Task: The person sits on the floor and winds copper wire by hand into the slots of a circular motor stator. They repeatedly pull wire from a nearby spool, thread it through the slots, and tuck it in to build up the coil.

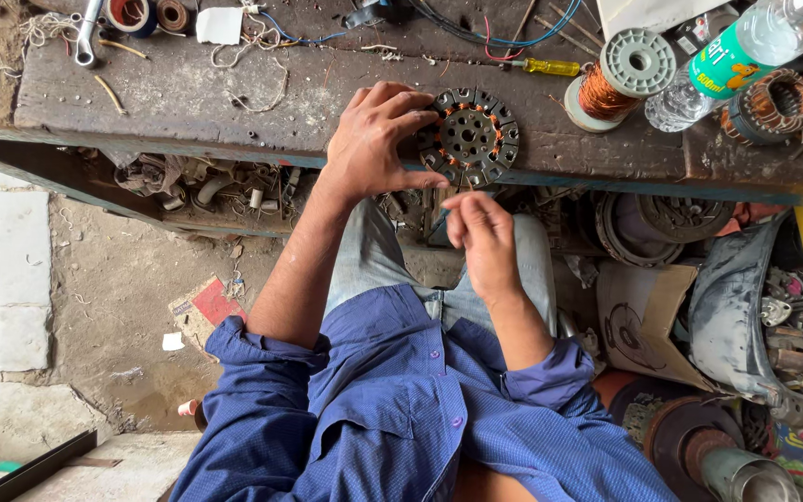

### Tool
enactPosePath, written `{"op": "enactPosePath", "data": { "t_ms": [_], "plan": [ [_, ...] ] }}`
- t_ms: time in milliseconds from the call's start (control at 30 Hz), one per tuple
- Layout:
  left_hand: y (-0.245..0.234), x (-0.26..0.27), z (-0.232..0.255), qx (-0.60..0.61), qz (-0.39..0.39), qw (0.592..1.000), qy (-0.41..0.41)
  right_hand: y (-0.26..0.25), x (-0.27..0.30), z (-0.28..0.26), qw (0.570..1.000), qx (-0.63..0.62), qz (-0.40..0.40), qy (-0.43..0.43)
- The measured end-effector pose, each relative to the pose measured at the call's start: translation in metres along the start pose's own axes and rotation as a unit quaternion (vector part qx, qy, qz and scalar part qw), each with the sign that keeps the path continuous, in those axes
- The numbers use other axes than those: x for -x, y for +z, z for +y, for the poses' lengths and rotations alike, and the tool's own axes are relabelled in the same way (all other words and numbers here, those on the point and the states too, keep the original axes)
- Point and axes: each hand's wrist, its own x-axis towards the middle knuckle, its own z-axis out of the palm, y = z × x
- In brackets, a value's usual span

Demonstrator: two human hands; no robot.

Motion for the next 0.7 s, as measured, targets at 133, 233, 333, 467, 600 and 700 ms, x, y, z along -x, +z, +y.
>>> {"op": "enactPosePath", "data": {
  "t_ms": [133,233,333,467,600,700],
  "plan": [
    [0.0,-0.002,0.0,-0.004,-0.002,1.0,0.001,0.006,-0.006,-0.012,0.999,0.021,-0.009,0.031],
    [0.001,-0.001,0.0,-0.005,0.0,1.0,0.0,0.004,-0.003,-0.015,0.997,-0.047,0.013,0.054],
    [0.002,0.0,0.0,-0.004,0.003,1.0,0.001,0.002,0.005,-0.002,0.997,-0.009,0.003,0.079],
    [-0.001,-0.001,-0.001,0.001,0.013,1.0,0.007,0.003,0.004,0.039,0.992,0.114,0.001,0.048],
    [0.001,-0.002,-0.001,-0.004,0.009,1.0,0.003,-0.009,0.002,0.074,0.989,0.131,0.045,0.044],
    [0.001,-0.002,-0.001,-0.002,0.015,1.0,-0.001,-0.021,0.007,0.087,0.99,0.133,0.026,0.041]
  ]
}}
